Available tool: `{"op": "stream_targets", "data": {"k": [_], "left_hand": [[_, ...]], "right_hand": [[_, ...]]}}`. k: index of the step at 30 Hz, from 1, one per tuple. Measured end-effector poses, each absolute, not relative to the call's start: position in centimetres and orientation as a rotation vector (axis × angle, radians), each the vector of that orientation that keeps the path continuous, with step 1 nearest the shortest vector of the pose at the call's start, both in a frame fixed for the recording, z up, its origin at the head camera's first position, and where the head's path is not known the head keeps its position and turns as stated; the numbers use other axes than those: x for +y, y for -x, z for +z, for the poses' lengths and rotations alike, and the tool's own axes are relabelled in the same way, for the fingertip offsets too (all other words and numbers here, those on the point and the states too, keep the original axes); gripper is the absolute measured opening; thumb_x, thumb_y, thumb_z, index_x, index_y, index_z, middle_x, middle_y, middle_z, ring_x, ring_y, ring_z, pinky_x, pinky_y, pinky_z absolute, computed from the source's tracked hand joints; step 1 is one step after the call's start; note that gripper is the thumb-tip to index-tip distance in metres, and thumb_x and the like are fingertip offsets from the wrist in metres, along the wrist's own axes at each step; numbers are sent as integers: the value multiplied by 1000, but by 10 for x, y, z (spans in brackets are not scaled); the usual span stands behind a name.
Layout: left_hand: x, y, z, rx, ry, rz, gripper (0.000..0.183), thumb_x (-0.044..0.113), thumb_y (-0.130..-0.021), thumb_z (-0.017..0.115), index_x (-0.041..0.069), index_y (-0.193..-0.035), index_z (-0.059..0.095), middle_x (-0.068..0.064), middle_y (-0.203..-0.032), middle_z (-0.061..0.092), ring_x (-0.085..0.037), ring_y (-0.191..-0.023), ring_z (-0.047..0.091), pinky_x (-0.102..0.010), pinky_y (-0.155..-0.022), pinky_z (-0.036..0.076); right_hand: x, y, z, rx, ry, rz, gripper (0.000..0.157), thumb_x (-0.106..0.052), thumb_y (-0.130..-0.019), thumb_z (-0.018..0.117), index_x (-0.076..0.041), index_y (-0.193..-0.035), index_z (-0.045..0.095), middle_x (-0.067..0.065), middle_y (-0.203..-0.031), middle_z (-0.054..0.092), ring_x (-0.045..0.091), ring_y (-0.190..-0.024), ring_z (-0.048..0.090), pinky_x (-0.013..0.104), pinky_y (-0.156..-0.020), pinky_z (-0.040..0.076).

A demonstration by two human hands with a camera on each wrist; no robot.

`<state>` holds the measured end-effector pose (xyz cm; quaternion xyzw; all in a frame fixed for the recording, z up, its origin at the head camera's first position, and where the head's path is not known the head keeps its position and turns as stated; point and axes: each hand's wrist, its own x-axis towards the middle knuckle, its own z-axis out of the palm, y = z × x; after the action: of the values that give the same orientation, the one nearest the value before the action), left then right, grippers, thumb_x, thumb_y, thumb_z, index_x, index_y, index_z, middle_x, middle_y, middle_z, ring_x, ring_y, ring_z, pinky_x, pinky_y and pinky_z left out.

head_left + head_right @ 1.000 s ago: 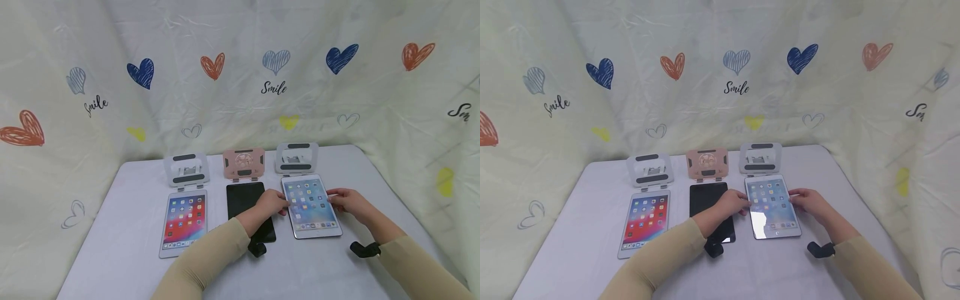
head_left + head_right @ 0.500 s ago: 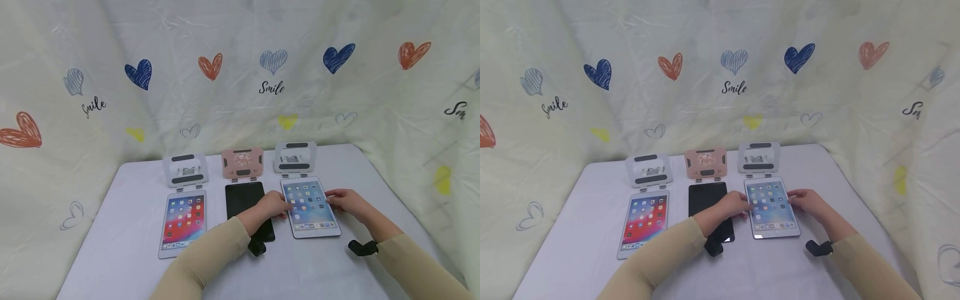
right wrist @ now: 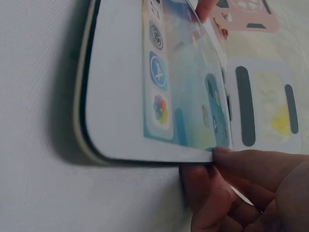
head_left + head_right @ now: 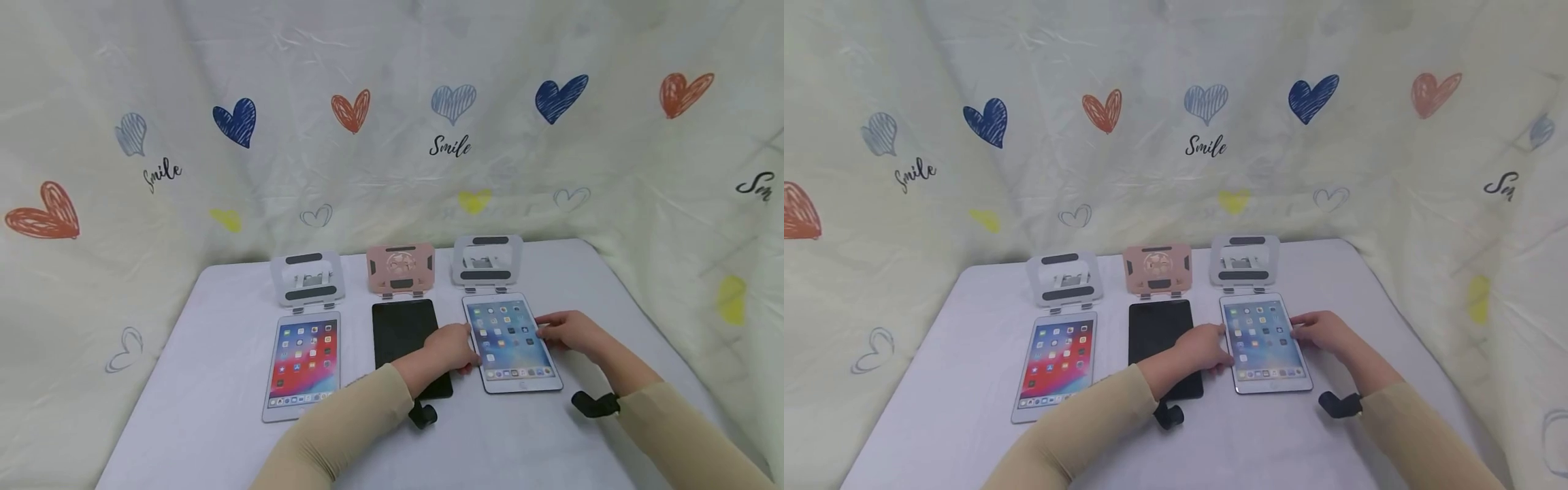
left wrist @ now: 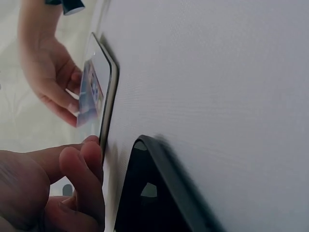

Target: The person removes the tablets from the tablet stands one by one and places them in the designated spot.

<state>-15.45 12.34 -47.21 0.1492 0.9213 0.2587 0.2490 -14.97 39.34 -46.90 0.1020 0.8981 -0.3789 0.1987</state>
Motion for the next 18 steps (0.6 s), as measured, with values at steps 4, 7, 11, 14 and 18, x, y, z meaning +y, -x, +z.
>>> {"op": "stream_targets", "data": {"k": [4,7,11,14,18], "left_hand": [[124,153,-469,2523,-425,671,64,33,-87,77,16,-143,52,2,-58,62,-12,-49,59,-26,-58,41],[123,153,-469,2512,-438,654,67,32,-87,78,16,-145,50,1,-60,63,-12,-50,60,-26,-58,41],[122,154,-471,2497,-441,648,76,33,-86,78,19,-152,42,2,-62,64,-12,-51,60,-26,-59,41],[122,154,-472,2498,-442,639,80,34,-86,78,21,-154,38,2,-62,63,-12,-51,60,-26,-59,41],[123,152,-470,2496,-432,635,81,35,-87,78,21,-155,36,2,-62,63,-13,-51,60,-26,-59,41]], "right_hand": [[391,152,-467,2518,-285,-1037,49,-19,-95,65,9,-134,54,12,-97,67,23,-80,58,33,-69,49],[388,153,-466,2532,-273,-1003,48,-16,-94,65,10,-132,55,12,-94,66,22,-76,58,33,-68,50],[385,154,-465,2559,-244,-951,45,-14,-94,65,12,-130,56,10,-91,66,21,-74,59,33,-67,50],[383,155,-464,2574,-227,-927,45,-13,-93,65,12,-129,56,10,-90,66,21,-73,59,33,-66,50],[385,155,-465,2583,-250,-911,45,-14,-92,67,11,-129,58,12,-92,67,20,-73,60,32,-66,51]]}}
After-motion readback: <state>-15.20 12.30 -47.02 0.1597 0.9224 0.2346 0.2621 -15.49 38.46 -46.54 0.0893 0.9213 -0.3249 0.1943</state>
